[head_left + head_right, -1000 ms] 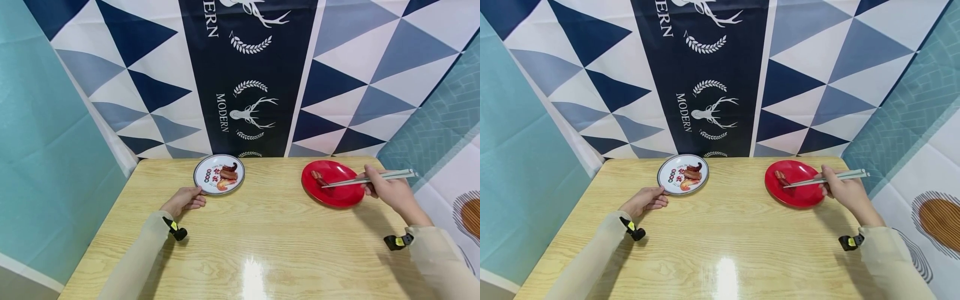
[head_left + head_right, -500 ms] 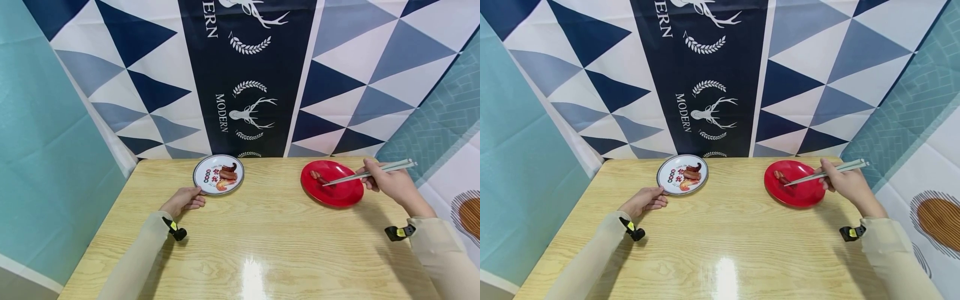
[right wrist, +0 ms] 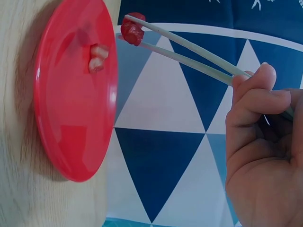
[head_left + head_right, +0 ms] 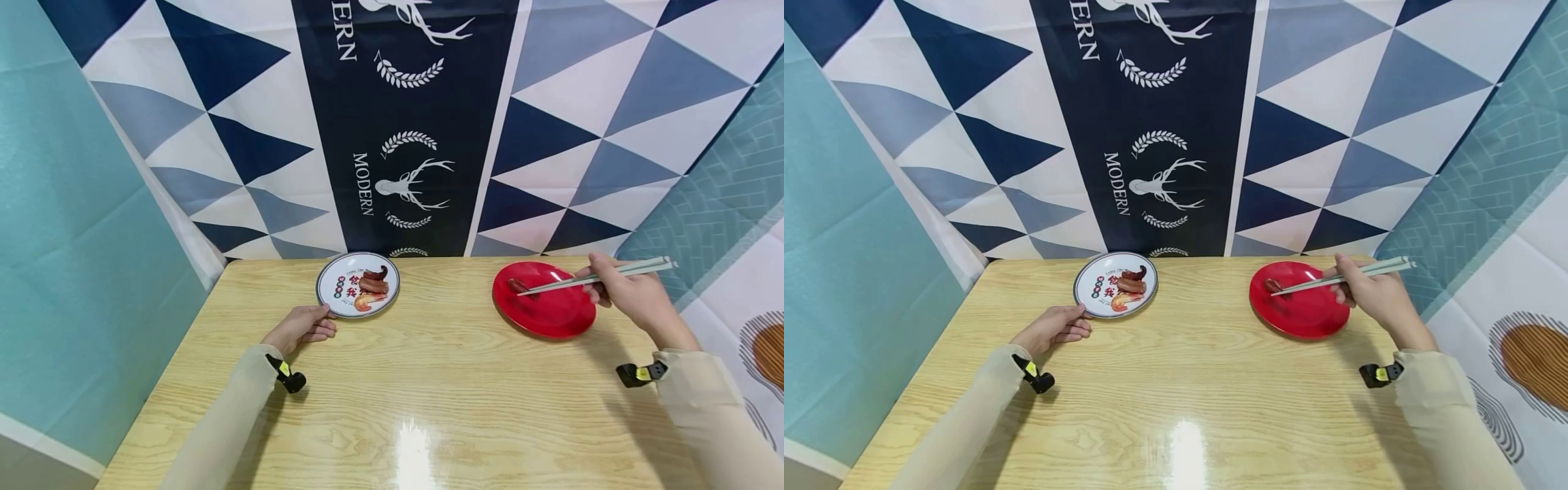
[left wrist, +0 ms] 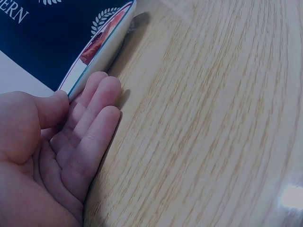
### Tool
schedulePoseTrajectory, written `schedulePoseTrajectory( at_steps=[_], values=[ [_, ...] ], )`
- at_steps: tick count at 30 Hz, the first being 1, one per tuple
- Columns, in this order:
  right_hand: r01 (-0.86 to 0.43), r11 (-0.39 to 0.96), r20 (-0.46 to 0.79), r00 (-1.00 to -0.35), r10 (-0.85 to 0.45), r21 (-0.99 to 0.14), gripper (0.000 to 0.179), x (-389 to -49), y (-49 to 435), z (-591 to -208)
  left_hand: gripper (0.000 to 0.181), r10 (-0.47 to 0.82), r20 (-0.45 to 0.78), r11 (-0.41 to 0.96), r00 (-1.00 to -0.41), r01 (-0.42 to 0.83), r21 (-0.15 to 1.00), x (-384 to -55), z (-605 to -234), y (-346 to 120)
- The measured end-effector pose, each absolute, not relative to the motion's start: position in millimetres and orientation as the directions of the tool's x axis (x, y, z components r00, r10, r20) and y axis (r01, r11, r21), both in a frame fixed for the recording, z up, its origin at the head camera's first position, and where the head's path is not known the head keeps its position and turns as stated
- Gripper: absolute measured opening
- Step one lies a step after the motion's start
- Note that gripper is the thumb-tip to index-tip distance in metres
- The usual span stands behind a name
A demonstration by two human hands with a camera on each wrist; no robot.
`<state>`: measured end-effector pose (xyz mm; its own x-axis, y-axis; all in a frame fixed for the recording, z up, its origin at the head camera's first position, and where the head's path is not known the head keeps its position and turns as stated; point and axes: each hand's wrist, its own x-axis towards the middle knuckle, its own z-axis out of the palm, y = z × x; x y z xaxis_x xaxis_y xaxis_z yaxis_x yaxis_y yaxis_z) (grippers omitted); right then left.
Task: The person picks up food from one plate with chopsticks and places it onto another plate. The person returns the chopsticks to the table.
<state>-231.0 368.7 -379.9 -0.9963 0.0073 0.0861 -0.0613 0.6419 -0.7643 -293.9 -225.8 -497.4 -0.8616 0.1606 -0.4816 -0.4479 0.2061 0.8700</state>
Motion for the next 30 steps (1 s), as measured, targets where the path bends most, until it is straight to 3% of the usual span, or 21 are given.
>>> schedulePoseTrajectory(
  at_steps=[30],
  values=[
    [-0.093, 0.589, 0.098, -0.995, -0.024, -0.803, 0.064, -249.9, 332.0, -379.0, 0.043, 0.176, -0.476, 0.191, -0.862, -0.444, 0.875, -292.6, -495.9, -225.8]
  ],
)
